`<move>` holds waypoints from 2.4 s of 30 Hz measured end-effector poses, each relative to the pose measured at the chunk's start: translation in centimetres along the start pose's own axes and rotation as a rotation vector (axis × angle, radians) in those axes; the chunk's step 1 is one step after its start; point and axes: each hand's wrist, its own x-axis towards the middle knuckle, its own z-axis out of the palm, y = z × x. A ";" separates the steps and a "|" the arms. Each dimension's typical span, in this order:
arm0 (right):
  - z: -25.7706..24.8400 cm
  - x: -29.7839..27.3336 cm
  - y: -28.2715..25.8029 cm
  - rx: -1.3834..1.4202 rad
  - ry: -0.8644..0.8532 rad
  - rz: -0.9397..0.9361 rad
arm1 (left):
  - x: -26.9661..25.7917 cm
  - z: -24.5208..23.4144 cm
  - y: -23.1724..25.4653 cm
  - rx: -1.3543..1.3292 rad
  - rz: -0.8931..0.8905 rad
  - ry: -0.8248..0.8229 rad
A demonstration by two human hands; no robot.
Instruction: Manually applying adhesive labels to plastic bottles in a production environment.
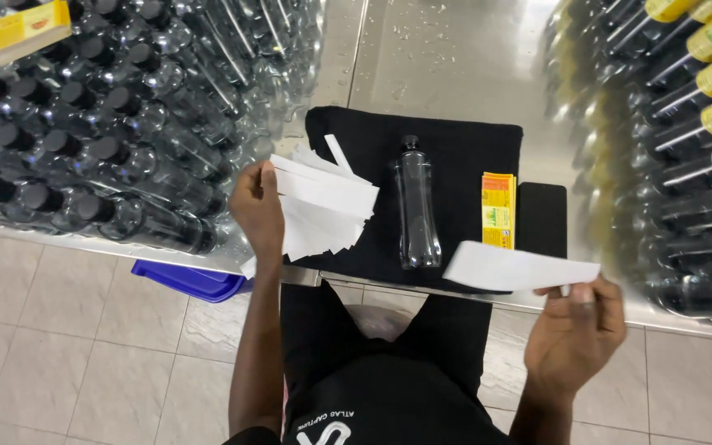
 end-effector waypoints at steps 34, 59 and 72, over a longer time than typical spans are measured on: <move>13.9 4.1 4.5 -1.235 -0.702 0.149 | -10.6 -3.3 1.6 -0.656 -0.608 -0.494; 13.9 4.9 6.3 -1.239 -0.745 0.239 | -8.8 0.8 4.9 -0.599 -0.743 -0.636; 11.5 3.6 4.2 -1.134 -0.675 0.150 | -10.6 3.2 2.9 -0.746 -0.646 -0.611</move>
